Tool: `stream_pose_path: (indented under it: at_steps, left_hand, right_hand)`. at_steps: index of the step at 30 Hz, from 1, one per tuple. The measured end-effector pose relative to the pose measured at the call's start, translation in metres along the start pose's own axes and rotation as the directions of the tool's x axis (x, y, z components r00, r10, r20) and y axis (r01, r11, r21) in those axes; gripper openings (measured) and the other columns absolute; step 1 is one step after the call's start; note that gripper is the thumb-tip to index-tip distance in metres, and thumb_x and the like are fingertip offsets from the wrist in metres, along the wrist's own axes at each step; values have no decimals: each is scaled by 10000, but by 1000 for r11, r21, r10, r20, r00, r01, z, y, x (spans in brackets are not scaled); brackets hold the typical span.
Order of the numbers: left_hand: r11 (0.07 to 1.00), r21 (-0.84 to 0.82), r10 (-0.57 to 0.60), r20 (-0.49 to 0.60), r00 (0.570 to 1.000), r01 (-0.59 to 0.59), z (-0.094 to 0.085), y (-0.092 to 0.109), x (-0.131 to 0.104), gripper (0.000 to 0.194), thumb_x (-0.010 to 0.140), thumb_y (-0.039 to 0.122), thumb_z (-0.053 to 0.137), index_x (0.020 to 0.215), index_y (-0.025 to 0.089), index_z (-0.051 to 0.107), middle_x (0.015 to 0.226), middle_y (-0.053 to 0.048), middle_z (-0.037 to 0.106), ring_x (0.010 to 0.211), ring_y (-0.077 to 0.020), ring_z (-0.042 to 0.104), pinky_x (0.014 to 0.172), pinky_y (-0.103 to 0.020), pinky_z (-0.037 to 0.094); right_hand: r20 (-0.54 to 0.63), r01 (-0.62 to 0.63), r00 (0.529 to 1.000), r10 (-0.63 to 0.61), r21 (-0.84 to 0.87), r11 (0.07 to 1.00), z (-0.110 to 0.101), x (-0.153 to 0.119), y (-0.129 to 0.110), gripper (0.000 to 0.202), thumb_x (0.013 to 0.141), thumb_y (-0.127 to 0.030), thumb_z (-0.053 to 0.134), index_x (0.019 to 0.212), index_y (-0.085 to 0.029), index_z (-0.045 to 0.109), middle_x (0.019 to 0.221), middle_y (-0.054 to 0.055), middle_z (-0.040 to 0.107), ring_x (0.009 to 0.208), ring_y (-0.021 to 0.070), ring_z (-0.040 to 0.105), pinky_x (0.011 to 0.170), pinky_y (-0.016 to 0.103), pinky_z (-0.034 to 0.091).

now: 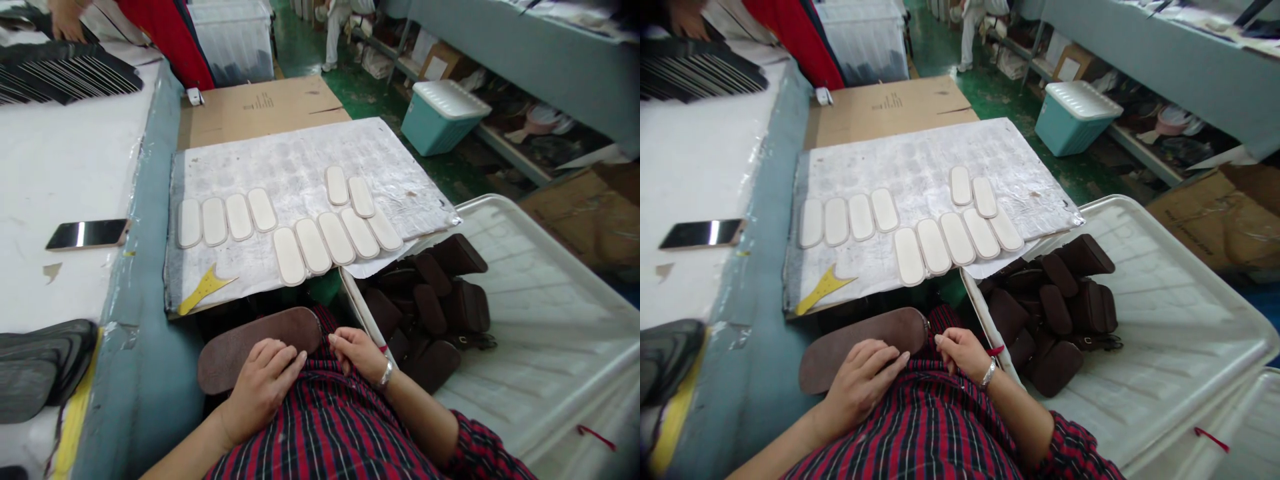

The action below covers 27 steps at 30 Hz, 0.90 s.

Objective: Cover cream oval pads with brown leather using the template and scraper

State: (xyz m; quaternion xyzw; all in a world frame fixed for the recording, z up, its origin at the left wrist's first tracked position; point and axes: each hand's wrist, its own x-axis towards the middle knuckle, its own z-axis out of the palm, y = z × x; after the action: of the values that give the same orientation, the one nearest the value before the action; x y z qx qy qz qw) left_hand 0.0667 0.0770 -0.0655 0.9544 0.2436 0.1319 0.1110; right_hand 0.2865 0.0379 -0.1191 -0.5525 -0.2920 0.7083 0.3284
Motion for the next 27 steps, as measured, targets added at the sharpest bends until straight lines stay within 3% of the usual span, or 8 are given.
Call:
stream_pose_path:
  at_steps: [10, 14, 16, 18, 21, 23, 27]
  left_hand:
    - [998, 70, 16, -108, 994, -8, 11, 11, -5, 292, 832, 102, 430, 1094, 128, 556, 889, -77, 613, 824, -183, 520, 736, -352, 429]
    - [997, 76, -5, -106, 994, 14, 11, 13, -5, 274, 834, 108, 431, 1075, 127, 559, 873, -74, 609, 805, -176, 523, 721, -340, 441]
    - [997, 71, -19, -80, 997, 25, 10, 12, -3, 260, 838, 124, 428, 1059, 141, 565, 844, -67, 602, 773, -164, 525, 696, -326, 450]
    - [997, 77, -17, -65, 998, 22, 9, 11, -2, 257, 840, 142, 427, 1057, 149, 565, 840, -68, 595, 759, -161, 531, 685, -322, 457]
    - [996, 94, 5, -105, 994, 5, 9, 9, 0, 248, 845, 151, 420, 1043, 146, 570, 838, -67, 598, 762, -159, 542, 697, -318, 462]
    - [994, 107, 27, -168, 985, -9, 11, 7, 1, 235, 855, 143, 401, 1000, 144, 586, 808, -57, 601, 742, -149, 544, 688, -303, 460]
    - [990, 136, 65, -251, 966, -32, 15, 4, 4, 218, 853, 118, 407, 933, 142, 608, 781, -41, 606, 707, -133, 537, 664, -286, 451]
  right_hand:
    - [-48, 51, 997, -54, -70, 996, 28, -4, -9, 433, 748, -565, 489, 599, -158, 484, 397, -73, 449, 285, 49, 394, 298, 155, 268]
    - [-23, -45, 999, 42, -160, 986, 26, -2, -15, 403, 755, -531, 493, 574, -173, 454, 377, -80, 419, 259, 54, 362, 269, 162, 231]
    - [-28, -28, 999, 22, -260, 965, 20, 2, -22, 364, 761, -494, 509, 590, -178, 451, 396, -78, 427, 278, 58, 373, 284, 169, 249]
    - [-102, 75, 987, -121, -371, 926, 15, 8, -31, 297, 768, -449, 530, 660, -174, 496, 481, -52, 496, 378, 77, 464, 365, 185, 353]
    - [-158, 234, 930, -332, -443, 865, 11, 19, -45, 249, 783, -389, 541, 894, -168, 568, 794, 30, 624, 709, 134, 593, 646, 244, 480]
    - [-88, 281, 931, -355, -449, 848, 14, 27, -50, 274, 805, -366, 517, 991, -178, 586, 963, 53, 624, 888, 158, 581, 798, 274, 460]
    - [39, 317, 940, -340, -478, 820, 23, 34, -52, 269, 861, -327, 429, 980, -204, 636, 948, 35, 638, 918, 162, 571, 838, 279, 434]
